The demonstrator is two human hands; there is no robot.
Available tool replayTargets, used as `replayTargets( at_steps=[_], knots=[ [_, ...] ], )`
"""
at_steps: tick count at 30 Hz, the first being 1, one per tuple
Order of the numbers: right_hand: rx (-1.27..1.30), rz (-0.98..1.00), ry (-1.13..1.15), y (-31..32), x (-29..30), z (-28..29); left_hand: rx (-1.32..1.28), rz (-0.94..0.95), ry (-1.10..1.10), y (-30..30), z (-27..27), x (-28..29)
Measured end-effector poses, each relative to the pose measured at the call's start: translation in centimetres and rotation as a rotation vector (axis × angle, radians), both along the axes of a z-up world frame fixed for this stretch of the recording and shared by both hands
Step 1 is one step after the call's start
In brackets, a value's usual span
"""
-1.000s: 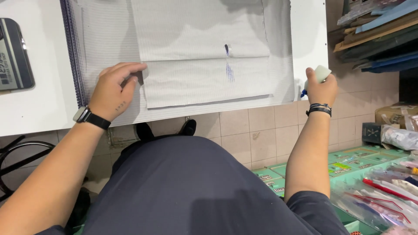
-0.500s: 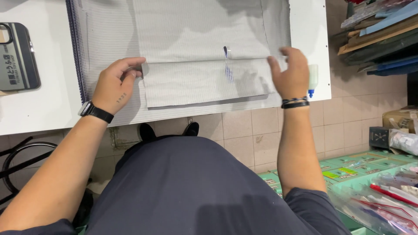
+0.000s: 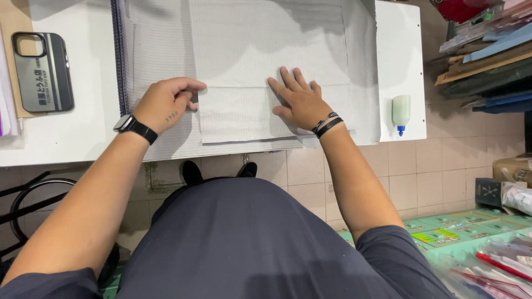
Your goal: Applying glue to a surface and carefully folding and adhering striped wrapping paper to it.
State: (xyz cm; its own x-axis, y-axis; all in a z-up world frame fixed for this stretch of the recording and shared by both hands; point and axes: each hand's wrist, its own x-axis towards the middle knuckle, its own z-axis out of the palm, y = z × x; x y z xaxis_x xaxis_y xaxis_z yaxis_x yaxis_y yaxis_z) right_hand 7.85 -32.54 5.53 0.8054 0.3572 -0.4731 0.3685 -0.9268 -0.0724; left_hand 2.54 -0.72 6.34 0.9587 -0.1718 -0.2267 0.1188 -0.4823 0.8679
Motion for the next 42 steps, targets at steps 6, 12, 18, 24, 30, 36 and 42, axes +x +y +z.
replayTargets(
  at_steps=[6,12,18,24,30,36,42],
  knots=[
    [-0.034,-0.008,0.066,0.7,0.2,1.0,0.001,-0.060,0.041,0.3,0.9,1.0],
    [-0.066,-0.006,0.085,0.7,0.3,1.6,-0.034,-0.166,-0.220,-1.5,-0.2,3.1],
    [0.094,-0.033,0.148,-0.5,0.4,0.6,0.004,-0.370,-0.783,-5.3,-0.1,6.0],
    [0.110,0.009,0.040,-1.6,0.6,-1.5,0.265,-0.421,-1.145,-9.2,2.3,7.2],
    [0.298,0.052,-0.038,-4.2,1.6,-5.2,0.222,-0.546,-1.194,-13.0,1.4,8.7],
    [0.956,-0.055,-0.104,-6.3,0.6,-1.2,0.310,-0.516,-1.273,-16.0,-2.1,9.5],
    [1.101,-0.594,-0.093,-8.1,-1.9,2.2,0.311,-0.472,-1.275,-18.5,-3.9,9.7]
  ],
)
